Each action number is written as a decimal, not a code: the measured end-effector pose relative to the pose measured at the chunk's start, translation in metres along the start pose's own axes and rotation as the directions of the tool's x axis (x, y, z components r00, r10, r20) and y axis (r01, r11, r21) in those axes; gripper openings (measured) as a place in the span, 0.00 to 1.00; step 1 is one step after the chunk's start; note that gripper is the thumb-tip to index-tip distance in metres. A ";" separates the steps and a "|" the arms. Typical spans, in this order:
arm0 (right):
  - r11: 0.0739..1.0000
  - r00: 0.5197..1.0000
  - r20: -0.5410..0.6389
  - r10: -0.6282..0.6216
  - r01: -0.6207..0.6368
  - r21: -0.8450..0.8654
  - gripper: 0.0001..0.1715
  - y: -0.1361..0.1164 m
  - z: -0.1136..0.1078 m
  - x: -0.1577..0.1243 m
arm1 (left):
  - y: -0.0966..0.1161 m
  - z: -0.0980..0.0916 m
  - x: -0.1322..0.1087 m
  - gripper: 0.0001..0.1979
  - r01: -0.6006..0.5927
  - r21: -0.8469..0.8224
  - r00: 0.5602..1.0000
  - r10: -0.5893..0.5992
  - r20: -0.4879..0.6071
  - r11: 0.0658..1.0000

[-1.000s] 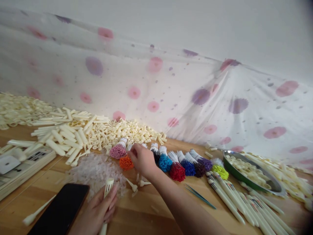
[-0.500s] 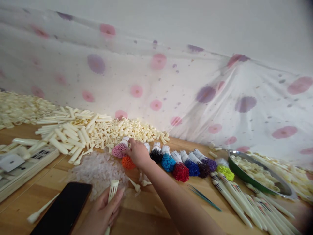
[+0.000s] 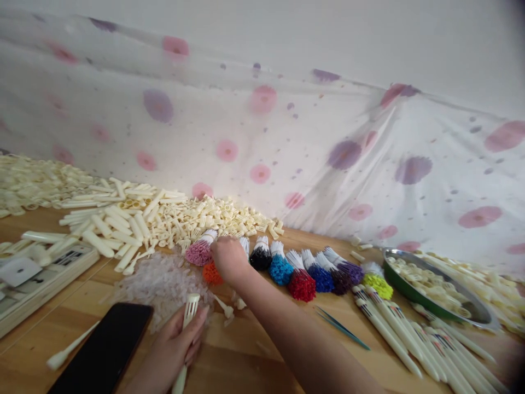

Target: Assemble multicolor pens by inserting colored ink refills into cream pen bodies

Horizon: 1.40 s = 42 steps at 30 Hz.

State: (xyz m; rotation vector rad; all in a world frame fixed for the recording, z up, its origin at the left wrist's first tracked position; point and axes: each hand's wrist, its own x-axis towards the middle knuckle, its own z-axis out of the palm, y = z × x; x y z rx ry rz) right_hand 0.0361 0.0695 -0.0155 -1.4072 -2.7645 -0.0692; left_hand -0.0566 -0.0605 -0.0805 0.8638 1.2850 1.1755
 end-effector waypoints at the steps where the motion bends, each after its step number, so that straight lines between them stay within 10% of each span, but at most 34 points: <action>1: 1.000 1.000 -0.014 -0.026 0.026 -0.003 0.13 -0.003 0.001 -0.005 | 0.002 0.000 0.000 0.27 -0.003 -0.019 1.000 0.004 0.004 1.000; 11: 0.973 0.968 -0.171 -0.185 0.204 0.103 0.07 0.006 0.012 -0.029 | 0.052 0.010 0.026 0.17 -0.075 -0.307 0.991 0.037 -0.126 0.949; 18: 0.875 0.947 -0.296 -0.126 0.246 0.416 0.07 -0.001 0.004 -0.043 | 0.048 0.014 0.054 0.17 -0.107 -0.268 0.993 0.088 -0.084 0.958; 27: 0.375 0.844 -0.337 0.417 0.178 0.910 0.14 0.044 -0.018 -0.111 | 0.036 0.002 -0.004 0.14 -0.207 0.171 0.966 0.174 0.190 0.963; 34: -0.020 0.830 -0.162 0.533 0.204 0.979 0.17 0.061 -0.023 -0.148 | 0.000 0.008 -0.017 0.10 -0.439 0.447 0.893 0.326 0.309 0.779; 42: 0.455 0.802 -0.561 0.205 0.429 0.780 0.05 0.037 -0.055 -0.179 | 0.002 0.008 -0.010 0.08 -0.597 0.185 0.777 0.506 0.375 0.781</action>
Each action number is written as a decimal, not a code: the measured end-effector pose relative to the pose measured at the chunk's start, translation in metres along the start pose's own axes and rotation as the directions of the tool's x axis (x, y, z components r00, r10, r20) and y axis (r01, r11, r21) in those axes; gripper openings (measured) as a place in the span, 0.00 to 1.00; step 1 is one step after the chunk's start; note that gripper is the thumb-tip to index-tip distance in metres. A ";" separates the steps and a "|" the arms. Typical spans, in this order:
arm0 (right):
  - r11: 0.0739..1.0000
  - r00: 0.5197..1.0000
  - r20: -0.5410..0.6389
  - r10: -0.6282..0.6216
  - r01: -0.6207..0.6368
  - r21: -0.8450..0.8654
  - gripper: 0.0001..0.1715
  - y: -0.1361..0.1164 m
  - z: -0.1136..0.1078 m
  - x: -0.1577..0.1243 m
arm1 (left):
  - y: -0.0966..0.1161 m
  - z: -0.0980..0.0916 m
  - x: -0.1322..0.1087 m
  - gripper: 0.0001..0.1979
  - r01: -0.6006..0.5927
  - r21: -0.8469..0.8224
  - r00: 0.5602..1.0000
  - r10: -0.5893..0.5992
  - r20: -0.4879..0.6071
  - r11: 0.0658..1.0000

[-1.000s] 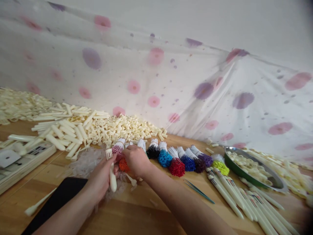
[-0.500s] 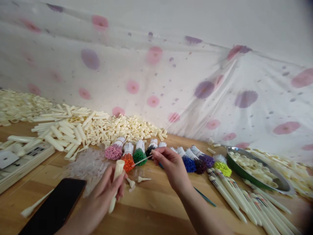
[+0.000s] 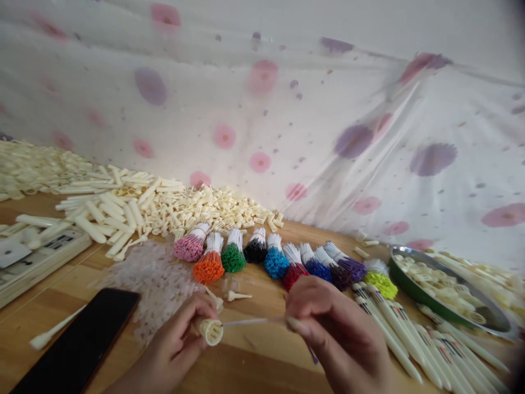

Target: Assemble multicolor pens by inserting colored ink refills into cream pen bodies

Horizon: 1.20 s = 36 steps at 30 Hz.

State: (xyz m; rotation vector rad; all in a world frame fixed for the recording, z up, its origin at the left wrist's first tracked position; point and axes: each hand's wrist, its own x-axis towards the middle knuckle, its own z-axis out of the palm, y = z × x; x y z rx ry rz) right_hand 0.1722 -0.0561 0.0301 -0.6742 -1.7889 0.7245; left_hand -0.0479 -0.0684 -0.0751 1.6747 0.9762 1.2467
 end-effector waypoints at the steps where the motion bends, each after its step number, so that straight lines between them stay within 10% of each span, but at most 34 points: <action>1: 0.997 0.996 0.053 -0.069 0.071 -0.034 0.05 -0.004 0.000 -0.001 | -0.001 -0.001 0.001 0.08 -0.010 -0.042 1.000 0.009 -0.004 0.999; 10: 0.942 0.937 0.166 -0.306 0.323 -0.089 0.10 0.004 0.021 -0.004 | 0.000 -0.003 0.003 0.10 -0.019 -0.183 0.999 0.009 -0.053 0.983; 36: 0.956 0.956 0.133 -0.260 0.274 -0.108 0.04 0.017 0.038 -0.009 | 0.006 0.001 0.005 0.14 0.000 0.045 0.985 0.008 -0.174 0.999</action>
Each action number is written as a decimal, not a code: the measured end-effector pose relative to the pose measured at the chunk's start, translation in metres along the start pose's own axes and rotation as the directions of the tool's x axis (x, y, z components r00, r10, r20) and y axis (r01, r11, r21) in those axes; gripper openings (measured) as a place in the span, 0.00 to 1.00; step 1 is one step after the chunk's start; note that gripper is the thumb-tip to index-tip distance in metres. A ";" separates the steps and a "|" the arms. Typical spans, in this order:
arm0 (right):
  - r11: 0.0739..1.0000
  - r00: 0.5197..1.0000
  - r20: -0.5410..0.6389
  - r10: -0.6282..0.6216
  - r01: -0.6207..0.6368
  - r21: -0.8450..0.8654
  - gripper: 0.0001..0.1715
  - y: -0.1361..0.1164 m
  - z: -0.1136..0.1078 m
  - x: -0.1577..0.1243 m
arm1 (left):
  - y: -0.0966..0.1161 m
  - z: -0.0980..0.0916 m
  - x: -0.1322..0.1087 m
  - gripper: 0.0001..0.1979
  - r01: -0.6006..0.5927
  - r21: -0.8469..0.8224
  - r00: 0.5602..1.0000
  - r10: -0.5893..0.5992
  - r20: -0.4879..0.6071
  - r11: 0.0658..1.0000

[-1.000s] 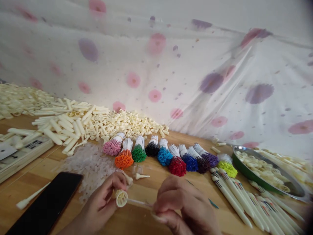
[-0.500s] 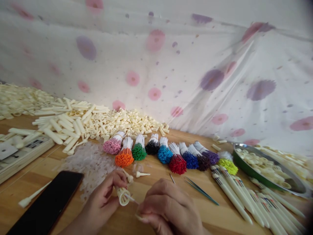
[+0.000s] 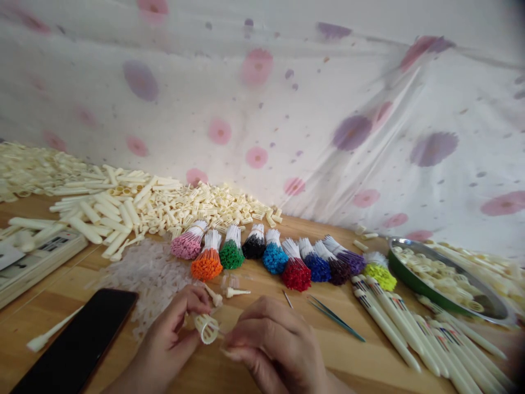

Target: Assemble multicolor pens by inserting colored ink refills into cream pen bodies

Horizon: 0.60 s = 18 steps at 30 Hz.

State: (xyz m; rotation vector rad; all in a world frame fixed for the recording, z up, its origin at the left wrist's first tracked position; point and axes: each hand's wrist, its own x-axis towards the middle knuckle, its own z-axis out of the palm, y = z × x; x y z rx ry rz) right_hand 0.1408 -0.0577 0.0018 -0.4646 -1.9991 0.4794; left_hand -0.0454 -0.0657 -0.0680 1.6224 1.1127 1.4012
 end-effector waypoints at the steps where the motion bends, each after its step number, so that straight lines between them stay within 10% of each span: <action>1: 0.999 1.000 -0.011 0.026 -0.025 0.028 0.04 0.000 0.001 0.000 | 0.001 0.000 0.000 0.13 0.002 0.048 1.000 -0.001 -0.008 0.999; 8: 0.922 0.959 -0.041 0.280 -0.257 0.289 0.03 0.003 0.000 -0.002 | 0.003 -0.007 -0.003 0.13 -0.021 0.327 0.997 0.042 -0.058 0.945; 18: 0.525 0.795 0.104 0.598 -0.486 0.699 0.02 0.029 0.006 -0.012 | 0.012 -0.006 -0.006 0.11 -0.138 0.426 0.979 0.188 -0.076 0.894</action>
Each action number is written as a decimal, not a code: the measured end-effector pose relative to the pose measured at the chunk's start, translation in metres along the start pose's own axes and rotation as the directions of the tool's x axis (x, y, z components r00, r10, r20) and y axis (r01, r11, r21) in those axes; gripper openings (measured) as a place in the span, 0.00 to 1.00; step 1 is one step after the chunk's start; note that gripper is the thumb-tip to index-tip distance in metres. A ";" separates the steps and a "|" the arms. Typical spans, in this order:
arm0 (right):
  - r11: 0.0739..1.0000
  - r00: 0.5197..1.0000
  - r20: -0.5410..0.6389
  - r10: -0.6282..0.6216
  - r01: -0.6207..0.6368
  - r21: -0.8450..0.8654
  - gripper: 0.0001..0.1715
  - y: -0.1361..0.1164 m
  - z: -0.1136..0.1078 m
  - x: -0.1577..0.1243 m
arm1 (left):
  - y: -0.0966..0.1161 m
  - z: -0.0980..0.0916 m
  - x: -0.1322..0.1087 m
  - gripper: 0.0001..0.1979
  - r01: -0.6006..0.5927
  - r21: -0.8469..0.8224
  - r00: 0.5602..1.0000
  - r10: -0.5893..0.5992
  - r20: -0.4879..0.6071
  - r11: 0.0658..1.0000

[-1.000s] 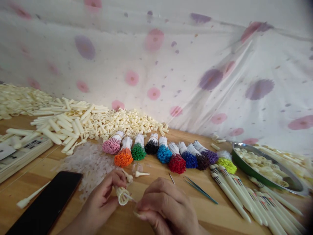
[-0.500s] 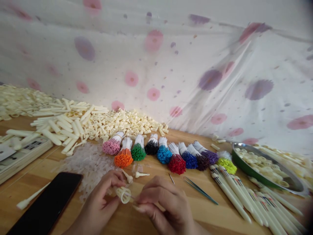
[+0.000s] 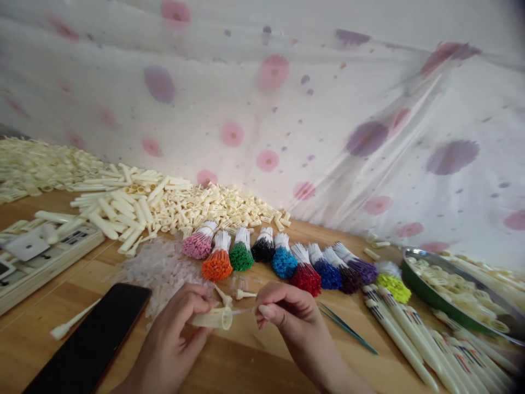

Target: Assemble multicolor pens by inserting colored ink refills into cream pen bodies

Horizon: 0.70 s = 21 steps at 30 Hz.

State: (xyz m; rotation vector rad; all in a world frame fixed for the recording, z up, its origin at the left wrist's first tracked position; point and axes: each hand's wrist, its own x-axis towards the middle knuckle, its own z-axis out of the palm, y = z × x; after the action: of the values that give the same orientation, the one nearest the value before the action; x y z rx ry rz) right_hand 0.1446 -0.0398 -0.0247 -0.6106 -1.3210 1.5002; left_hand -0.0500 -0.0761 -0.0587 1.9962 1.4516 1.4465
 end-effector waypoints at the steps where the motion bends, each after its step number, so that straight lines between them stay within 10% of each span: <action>1: 0.999 1.000 0.005 0.013 -0.014 0.039 0.02 0.001 -0.001 0.000 | 0.000 0.001 -0.001 0.11 -0.001 -0.001 1.000 0.001 -0.009 1.000; 11: 0.973 0.973 0.078 0.217 -0.221 0.060 0.10 0.009 0.010 0.000 | -0.004 0.001 -0.002 0.13 -0.111 0.108 0.993 0.114 -0.017 0.988; 21: 0.898 0.900 -0.129 0.416 -0.384 0.214 0.14 0.017 0.022 -0.004 | 0.009 0.003 0.005 0.13 -0.171 0.271 0.981 0.190 -0.045 0.947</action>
State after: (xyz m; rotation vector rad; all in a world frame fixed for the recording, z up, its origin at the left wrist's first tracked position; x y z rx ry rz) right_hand 0.1215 -0.0505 -0.0352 -0.9111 -0.9437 1.8336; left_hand -0.0424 -0.0752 -0.0512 2.3150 1.6026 1.4727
